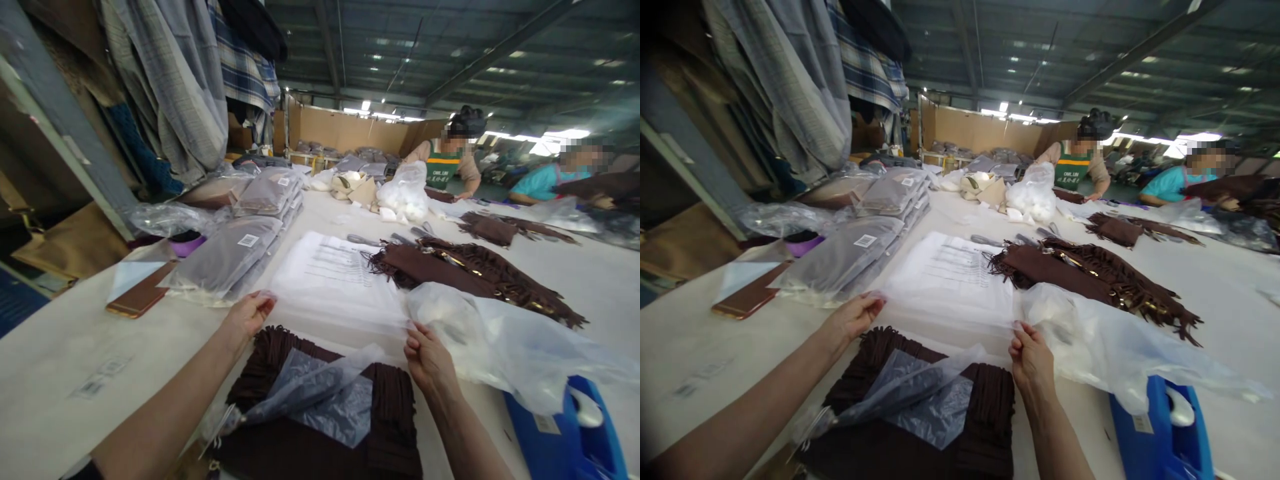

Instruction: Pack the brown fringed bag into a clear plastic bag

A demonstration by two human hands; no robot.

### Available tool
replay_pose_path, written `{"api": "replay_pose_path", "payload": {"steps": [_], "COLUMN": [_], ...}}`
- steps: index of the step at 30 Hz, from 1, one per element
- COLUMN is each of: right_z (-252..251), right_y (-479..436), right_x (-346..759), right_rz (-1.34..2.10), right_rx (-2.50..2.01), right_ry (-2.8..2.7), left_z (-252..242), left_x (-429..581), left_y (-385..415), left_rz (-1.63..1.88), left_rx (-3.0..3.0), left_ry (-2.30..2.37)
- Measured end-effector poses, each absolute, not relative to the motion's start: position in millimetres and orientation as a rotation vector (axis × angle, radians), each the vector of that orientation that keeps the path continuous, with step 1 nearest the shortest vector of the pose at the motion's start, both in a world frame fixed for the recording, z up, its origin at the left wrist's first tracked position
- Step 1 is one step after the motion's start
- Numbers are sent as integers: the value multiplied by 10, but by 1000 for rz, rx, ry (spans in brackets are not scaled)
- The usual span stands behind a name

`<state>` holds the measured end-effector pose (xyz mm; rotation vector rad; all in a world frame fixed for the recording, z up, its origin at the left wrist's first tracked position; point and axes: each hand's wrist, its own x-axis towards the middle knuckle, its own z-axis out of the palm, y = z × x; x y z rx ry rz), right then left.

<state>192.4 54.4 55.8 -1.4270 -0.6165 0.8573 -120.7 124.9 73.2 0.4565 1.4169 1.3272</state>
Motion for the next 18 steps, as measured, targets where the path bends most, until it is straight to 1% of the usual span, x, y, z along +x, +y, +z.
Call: {"api": "replay_pose_path", "payload": {"steps": [5,9,11,15,18], "right_z": [560,556,549,547,559], "right_y": [423,218,104,-111,-223], "right_x": [1899,1871,1869,1851,1804], "right_rz": [1006,1042,950,547,532], "right_rx": [-1334,-1421,-1571,-1916,-2034], "right_ry": [-580,-652,-797,-1159,-1157], "left_z": [664,641,654,679,695], "left_x": [-1201,-1244,-1272,-1318,-1336], "left_y": [1076,886,788,592,457], "left_rz": [1331,1209,1137,1028,945], "left_rx": [731,1114,1289,1471,1495], "left_ry": [1466,1535,1601,1747,1861]}}
